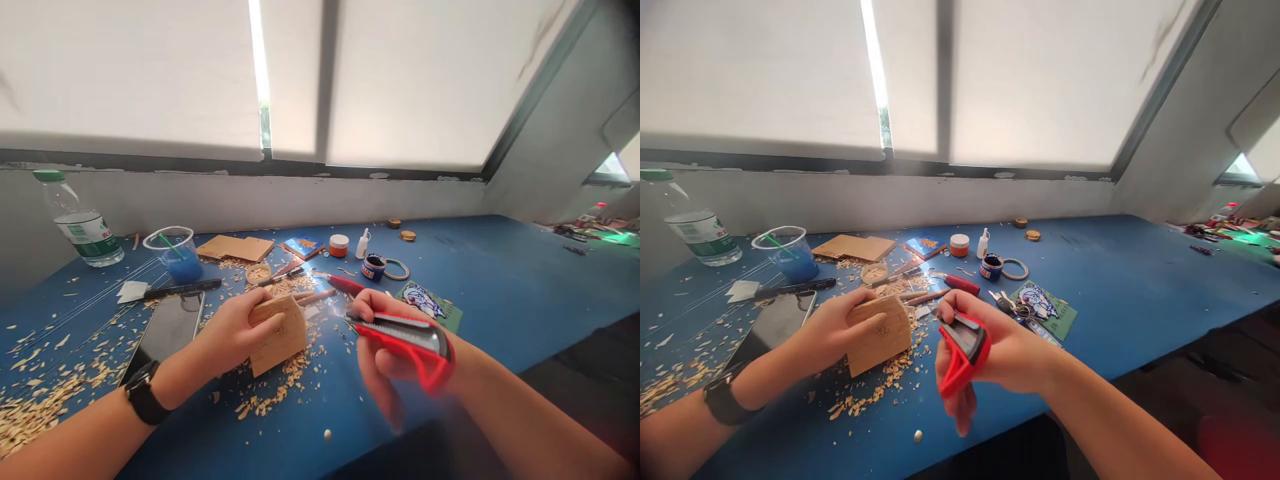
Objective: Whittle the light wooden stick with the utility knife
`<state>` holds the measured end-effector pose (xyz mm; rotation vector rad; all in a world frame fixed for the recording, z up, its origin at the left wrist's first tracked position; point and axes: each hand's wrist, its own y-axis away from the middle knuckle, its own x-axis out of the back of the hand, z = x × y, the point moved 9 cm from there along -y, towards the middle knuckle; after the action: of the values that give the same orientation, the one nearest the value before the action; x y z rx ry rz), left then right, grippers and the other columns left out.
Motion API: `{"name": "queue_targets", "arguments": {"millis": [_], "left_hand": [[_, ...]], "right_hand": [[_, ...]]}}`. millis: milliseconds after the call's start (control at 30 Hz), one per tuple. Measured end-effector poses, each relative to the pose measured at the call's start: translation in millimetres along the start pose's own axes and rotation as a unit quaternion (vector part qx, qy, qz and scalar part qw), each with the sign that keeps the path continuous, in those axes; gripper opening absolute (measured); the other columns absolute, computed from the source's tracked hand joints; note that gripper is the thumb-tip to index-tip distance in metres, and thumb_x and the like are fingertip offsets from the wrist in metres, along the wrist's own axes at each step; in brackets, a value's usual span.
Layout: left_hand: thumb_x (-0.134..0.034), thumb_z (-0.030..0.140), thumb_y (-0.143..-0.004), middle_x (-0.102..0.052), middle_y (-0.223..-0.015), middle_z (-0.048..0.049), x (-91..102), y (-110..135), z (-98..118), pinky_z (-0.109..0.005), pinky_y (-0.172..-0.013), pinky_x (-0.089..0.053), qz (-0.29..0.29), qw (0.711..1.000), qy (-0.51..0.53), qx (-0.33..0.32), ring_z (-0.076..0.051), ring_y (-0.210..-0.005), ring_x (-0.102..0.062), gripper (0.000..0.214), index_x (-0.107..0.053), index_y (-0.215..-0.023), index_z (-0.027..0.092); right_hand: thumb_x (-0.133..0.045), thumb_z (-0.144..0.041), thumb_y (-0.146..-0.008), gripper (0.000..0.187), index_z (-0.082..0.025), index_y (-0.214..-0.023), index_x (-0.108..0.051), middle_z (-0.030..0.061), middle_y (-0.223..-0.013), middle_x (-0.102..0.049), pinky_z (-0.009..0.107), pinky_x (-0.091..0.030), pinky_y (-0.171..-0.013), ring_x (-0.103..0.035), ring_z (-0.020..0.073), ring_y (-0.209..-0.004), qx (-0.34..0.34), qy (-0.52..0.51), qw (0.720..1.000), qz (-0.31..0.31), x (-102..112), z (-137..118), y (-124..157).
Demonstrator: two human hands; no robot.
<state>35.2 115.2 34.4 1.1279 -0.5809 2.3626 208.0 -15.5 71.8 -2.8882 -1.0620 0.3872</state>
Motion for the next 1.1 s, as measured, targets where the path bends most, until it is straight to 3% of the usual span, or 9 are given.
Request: {"name": "queue_targets", "arguments": {"millis": [133,233,400,533,633,800,900,1000,1100], "left_hand": [[-0.060,0.051,-0.094,-0.070,-0.085,-0.0017,2.2,1,5,-0.029,-0.060,-0.042,0.013,1.000,-0.004,-0.016,-0.021,-0.073,-0.064,0.030,-0.063,-0.096,0.021],[-0.060,0.051,-0.094,-0.069,-0.081,-0.0019,2.6,2,9,-0.029,-0.057,-0.040,0.017,1.000,-0.004,-0.021,-0.020,-0.070,-0.062,0.031,-0.063,-0.092,0.020],[-0.062,0.049,-0.092,-0.068,-0.085,-0.0032,4.6,3,13,-0.029,-0.059,-0.040,0.024,0.999,-0.003,-0.028,-0.020,-0.073,-0.061,0.030,-0.062,-0.091,0.019],[-0.062,0.048,-0.092,-0.068,-0.087,-0.0041,5.5,4,14,-0.029,-0.059,-0.039,0.027,0.999,-0.006,-0.029,-0.020,-0.073,-0.061,0.029,-0.063,-0.092,0.019],[-0.063,0.047,-0.092,-0.069,-0.089,-0.0044,5.0,5,14,-0.029,-0.059,-0.040,0.026,0.999,-0.002,-0.032,-0.021,-0.075,-0.062,0.028,-0.065,-0.097,0.020],[-0.063,0.047,-0.091,-0.069,-0.087,-0.0042,4.5,5,16,-0.029,-0.059,-0.039,0.027,0.999,0.002,-0.037,-0.021,-0.075,-0.062,0.028,-0.066,-0.097,0.020],[-0.062,0.047,-0.091,-0.069,-0.084,-0.0038,4.8,5,17,-0.029,-0.057,-0.037,0.029,0.999,0.001,-0.034,-0.021,-0.072,-0.062,0.028,-0.065,-0.095,0.019],[-0.062,0.048,-0.090,-0.069,-0.081,-0.0036,4.9,5,17,-0.029,-0.056,-0.036,0.028,0.999,0.002,-0.030,-0.021,-0.071,-0.062,0.029,-0.065,-0.093,0.019],[-0.062,0.049,-0.090,-0.069,-0.082,-0.0036,4.4,6,16,-0.029,-0.057,-0.037,0.024,0.999,0.005,-0.030,-0.021,-0.072,-0.062,0.031,-0.065,-0.094,0.019]], "right_hand": [[-0.038,-0.060,-0.107,0.033,-0.027,-0.108,-0.035,-0.0001,-0.071,-0.069,0.022,-0.044,-0.045,-0.059,0.0124,-0.046,-0.064,0.076,0.989,0.110,-9,22,46],[-0.053,-0.058,-0.102,0.039,-0.025,-0.122,-0.049,-0.0038,-0.065,-0.061,0.021,-0.042,-0.046,-0.054,0.0113,-0.049,-0.093,0.176,0.965,0.169,-15,20,75],[-0.067,-0.047,-0.097,0.030,-0.027,-0.119,-0.075,0.0101,-0.102,-0.075,0.029,-0.051,-0.064,-0.067,0.0206,-0.083,0.050,0.349,0.909,0.222,-20,-15,100],[-0.061,-0.037,-0.101,0.025,-0.027,-0.117,-0.078,0.0054,-0.079,-0.069,0.032,-0.049,-0.067,-0.060,0.0195,-0.077,0.110,0.356,0.901,0.225,-20,-15,108],[-0.073,-0.021,-0.092,0.013,-0.022,-0.103,-0.080,0.0058,-0.089,-0.063,0.032,-0.046,-0.072,-0.054,0.0184,-0.084,0.115,0.271,0.932,0.214,-20,3,96],[-0.073,-0.022,-0.092,0.010,-0.023,-0.101,-0.070,0.0060,-0.100,-0.064,0.036,-0.049,-0.077,-0.059,0.0198,-0.089,0.144,0.151,0.964,0.167,-27,44,56],[-0.071,-0.020,-0.093,0.014,-0.024,-0.106,-0.065,0.0034,-0.090,-0.067,0.044,-0.052,-0.085,-0.065,0.0193,-0.083,0.164,0.078,0.973,0.144,-27,67,40],[-0.072,-0.027,-0.092,0.017,-0.026,-0.103,-0.059,-0.0025,-0.080,-0.062,0.032,-0.050,-0.062,-0.055,0.0111,-0.056,0.188,0.006,0.974,0.128,-23,79,32],[-0.062,-0.064,-0.094,0.040,-0.024,-0.090,-0.057,-0.0066,-0.064,-0.048,0.024,-0.036,-0.044,-0.036,0.0078,-0.042,0.206,-0.042,0.972,0.108,-18,83,29]]}}
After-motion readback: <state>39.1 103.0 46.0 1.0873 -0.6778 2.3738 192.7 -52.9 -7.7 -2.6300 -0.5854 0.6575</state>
